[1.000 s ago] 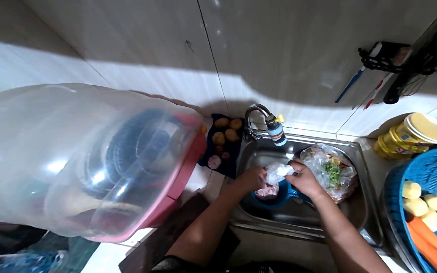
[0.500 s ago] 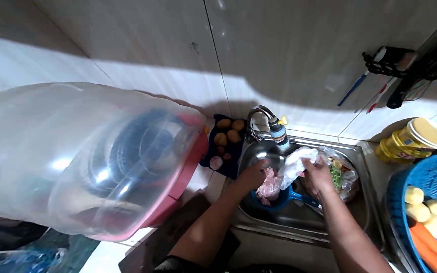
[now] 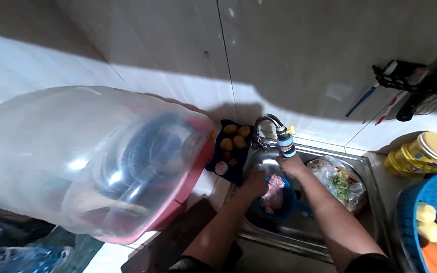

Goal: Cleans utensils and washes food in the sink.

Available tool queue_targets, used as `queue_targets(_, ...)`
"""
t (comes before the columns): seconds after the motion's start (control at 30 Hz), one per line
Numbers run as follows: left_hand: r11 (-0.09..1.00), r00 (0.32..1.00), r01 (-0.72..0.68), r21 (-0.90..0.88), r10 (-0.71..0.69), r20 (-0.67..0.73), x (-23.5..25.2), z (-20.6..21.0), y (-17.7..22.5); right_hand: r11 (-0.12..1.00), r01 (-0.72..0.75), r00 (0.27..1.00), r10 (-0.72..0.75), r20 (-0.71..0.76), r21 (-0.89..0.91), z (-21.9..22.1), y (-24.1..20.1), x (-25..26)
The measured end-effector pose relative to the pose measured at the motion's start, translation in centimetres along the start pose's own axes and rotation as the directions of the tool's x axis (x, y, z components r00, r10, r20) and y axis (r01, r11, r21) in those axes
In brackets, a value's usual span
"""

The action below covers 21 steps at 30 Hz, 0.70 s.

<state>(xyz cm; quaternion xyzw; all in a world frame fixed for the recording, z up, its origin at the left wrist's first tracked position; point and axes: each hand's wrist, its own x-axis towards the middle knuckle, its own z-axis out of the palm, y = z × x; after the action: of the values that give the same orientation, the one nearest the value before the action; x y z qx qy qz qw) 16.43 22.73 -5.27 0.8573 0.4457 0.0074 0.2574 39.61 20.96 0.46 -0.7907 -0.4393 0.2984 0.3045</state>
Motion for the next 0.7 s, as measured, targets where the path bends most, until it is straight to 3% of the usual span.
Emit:
queue_targets(0.07,0.987,0.986,-0.158,-0.037,0.155,-0.067,0.8,2.1,-0.3,0.911,-0.178,0.973,0.105,0.207,0.372,1.6,-3.0,-0.1)
queue_targets(0.17,0.926,0.941,-0.336,-0.17,0.337,-0.026,1.6,3.8,-0.9,0.694,-0.362,0.903,0.097,0.418,0.622,3.9,-4.2,1.7)
queue_targets(0.23,0.897,0.919,-0.364,-0.249,0.389,0.059,0.9,3.0,-1.0,0.587,-0.382,0.9,0.06,0.432,0.714,5.0,-4.1,2.8)
queue_targets(0.33,0.912,0.951,-0.269,-0.311,0.302,0.065,-1.0,0.4,-1.0,0.516,-0.316,0.931,0.005,0.366,0.796,5.5,-3.9,3.9)
queue_targets(0.43,0.975,0.988,-0.135,-0.179,0.118,-0.102,-1.8,-0.3,-1.6,0.71,-0.193,0.962,0.003,0.272,0.677,4.9,-4.7,4.1)
queue_targets(0.5,0.995,0.998,-0.004,-0.096,-0.002,-0.068,-2.4,-0.4,-1.7,0.946,0.091,0.992,-0.113,0.054,0.31,5.4,-4.7,4.3)
queue_targets(0.53,0.995,0.998,0.063,-0.074,-0.063,0.002,-2.6,-0.1,-1.8,0.973,0.228,0.973,-0.227,-0.033,0.045,5.7,-4.5,4.2)
queue_targets(0.6,0.987,0.975,0.146,-0.07,-0.131,0.177,-2.9,0.7,-1.8,0.873,0.383,0.9,-0.427,-0.093,-0.302,5.9,-4.1,3.9)
queue_targets(0.63,0.983,0.962,0.163,-0.085,-0.139,0.237,-2.9,1.1,-1.8,0.837,0.412,0.88,-0.468,-0.081,-0.362,6.1,-3.6,4.1)
queue_targets(0.7,0.984,0.958,0.159,-0.085,-0.133,0.255,-2.3,1.7,-1.7,0.86,0.435,0.883,-0.465,-0.059,-0.269,6.6,-1.5,5.6)
